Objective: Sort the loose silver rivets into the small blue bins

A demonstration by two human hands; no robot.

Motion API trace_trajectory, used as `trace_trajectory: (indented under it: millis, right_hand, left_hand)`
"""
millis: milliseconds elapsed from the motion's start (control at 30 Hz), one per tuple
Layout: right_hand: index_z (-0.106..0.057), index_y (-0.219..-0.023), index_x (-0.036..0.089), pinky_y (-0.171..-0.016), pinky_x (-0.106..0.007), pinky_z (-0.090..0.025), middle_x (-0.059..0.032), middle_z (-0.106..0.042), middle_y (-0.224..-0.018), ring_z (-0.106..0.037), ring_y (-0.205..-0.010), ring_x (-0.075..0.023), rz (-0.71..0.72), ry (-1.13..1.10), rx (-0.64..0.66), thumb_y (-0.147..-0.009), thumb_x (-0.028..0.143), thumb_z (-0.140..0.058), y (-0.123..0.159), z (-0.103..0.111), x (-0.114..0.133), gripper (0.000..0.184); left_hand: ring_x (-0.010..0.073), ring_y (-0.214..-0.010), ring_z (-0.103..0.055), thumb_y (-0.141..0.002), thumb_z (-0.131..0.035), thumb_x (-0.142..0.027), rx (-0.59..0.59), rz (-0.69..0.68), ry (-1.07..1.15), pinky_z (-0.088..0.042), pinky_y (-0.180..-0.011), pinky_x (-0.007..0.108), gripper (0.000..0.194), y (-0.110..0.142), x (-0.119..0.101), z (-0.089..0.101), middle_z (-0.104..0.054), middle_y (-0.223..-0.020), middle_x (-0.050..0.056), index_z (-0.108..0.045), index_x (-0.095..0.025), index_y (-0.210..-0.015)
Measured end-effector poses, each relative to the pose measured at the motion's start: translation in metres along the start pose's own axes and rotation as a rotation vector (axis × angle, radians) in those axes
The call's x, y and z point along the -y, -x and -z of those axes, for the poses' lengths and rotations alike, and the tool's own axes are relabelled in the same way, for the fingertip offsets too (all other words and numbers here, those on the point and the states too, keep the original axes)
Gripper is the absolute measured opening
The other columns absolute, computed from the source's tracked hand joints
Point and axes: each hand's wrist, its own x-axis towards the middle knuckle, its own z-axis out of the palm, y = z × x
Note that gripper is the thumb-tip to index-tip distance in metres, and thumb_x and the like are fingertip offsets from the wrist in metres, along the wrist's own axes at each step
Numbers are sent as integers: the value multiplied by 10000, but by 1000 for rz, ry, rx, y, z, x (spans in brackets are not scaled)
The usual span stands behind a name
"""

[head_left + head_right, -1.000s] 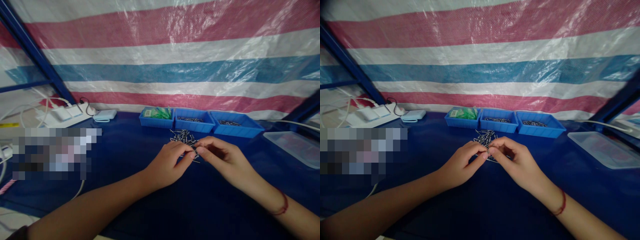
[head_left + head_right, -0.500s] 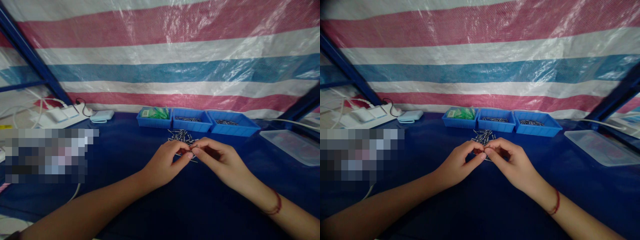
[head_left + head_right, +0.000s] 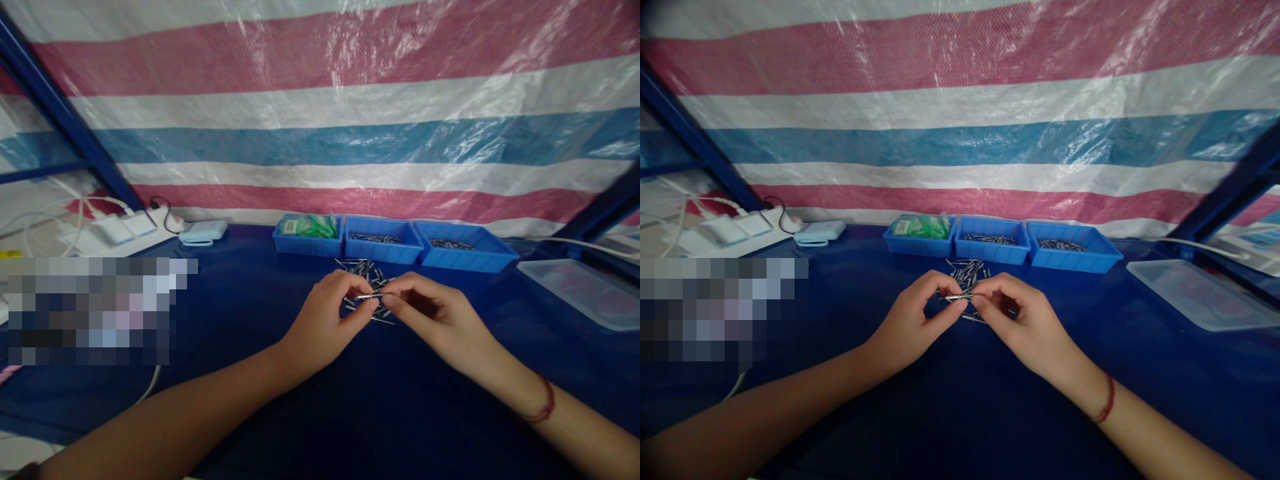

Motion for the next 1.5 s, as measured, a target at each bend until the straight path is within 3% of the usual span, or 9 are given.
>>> trace_trajectory:
  millis: [367, 433, 633, 733, 900, 1067, 1200, 1400, 1500]
  right_hand:
    - [-653, -802, 207, -685, -270, -465, -29, -648, -830, -601, -760, -152, 73, 34, 103, -857, 333, -536, -5, 3, 0, 180]
    - [-658, -782, 202, -628, -267, -451, -22, -632, -747, -581, -686, -150, 13, 69, -25, -830, 381, -551, -9, 10, -2, 214]
    - [-650, -751, 166, -495, -270, -342, 6, -494, -559, -432, -513, -122, -331, 147, -679, -763, 476, -565, -31, 55, -38, 322]
    - [-627, -686, 140, -462, -284, -320, -26, -515, -586, -409, -480, -119, -441, 147, -727, -768, 494, -535, -38, 72, -58, 375]
    - [-625, -652, 146, -463, -277, -336, -39, -536, -604, -433, -488, -123, -412, 146, -608, -801, 527, -471, -36, 65, -59, 437]
    - [-655, -625, 175, -523, -278, -361, -29, -599, -614, -509, -563, -154, -276, 216, -346, -770, 505, -555, -25, 40, -28, 374]
    - [-639, -643, 198, -552, -288, -402, -26, -630, -630, -567, -608, -174, -83, 323, -138, -850, 453, -487, -16, 27, -16, 362]
    - [-649, -844, 206, -555, -276, -440, -24, -643, -763, -559, -597, -140, 68, 339, -123, -833, 320, -550, -9, 16, -9, 152]
    - [-643, -953, 211, -514, -265, -446, -34, -639, -829, -563, -591, -128, 93, 247, -113, -815, 302, -572, -5, 9, -3, 179]
  left_hand:
    - [166, -879, -574, -860, -540, -282, 23, -8, -56, -438, -808, 315, 150, 0, -2, 2, -617, -922, 30, -529, -189, -977]
    - [183, -934, -561, -865, -534, -307, 50, -2, -128, -429, -844, 345, 207, 0, -1, 4, -611, -985, 45, -518, -190, -1035]
    - [226, -982, -524, -853, -529, -269, 219, -51, -442, -406, -826, 400, 137, 0, 2, 11, -601, -1023, 40, -596, -208, -957]
    - [238, -993, -514, -846, -540, -297, 284, -76, -529, -401, -813, 413, 159, 1, 4, 12, -589, -1057, 43, -606, -208, -960]
    - [227, -985, -508, -885, -485, -244, 352, -91, -592, -386, -793, 392, 147, 0, 5, 12, -589, -1056, 38, -621, -212, -931]
    - [228, -961, -504, -911, -456, -247, 363, -105, -594, -375, -775, 381, 186, 0, 6, 10, -590, -1028, 42, -638, -207, -912]
    - [228, -945, -503, -917, -448, -255, 342, -114, -576, -371, -770, 375, 199, 0, 9, 9, -593, -1004, 46, -637, -200, -896]
    - [182, -885, -541, -918, -450, -247, 199, -34, -331, -398, -793, 335, 149, -5, 7, 8, -612, -939, 24, -589, -196, -933]
    - [154, -830, -564, -898, -481, -227, 130, 7, -114, -423, -775, 292, 106, -5, 3, 6, -618, -891, 14, -577, -191, -925]
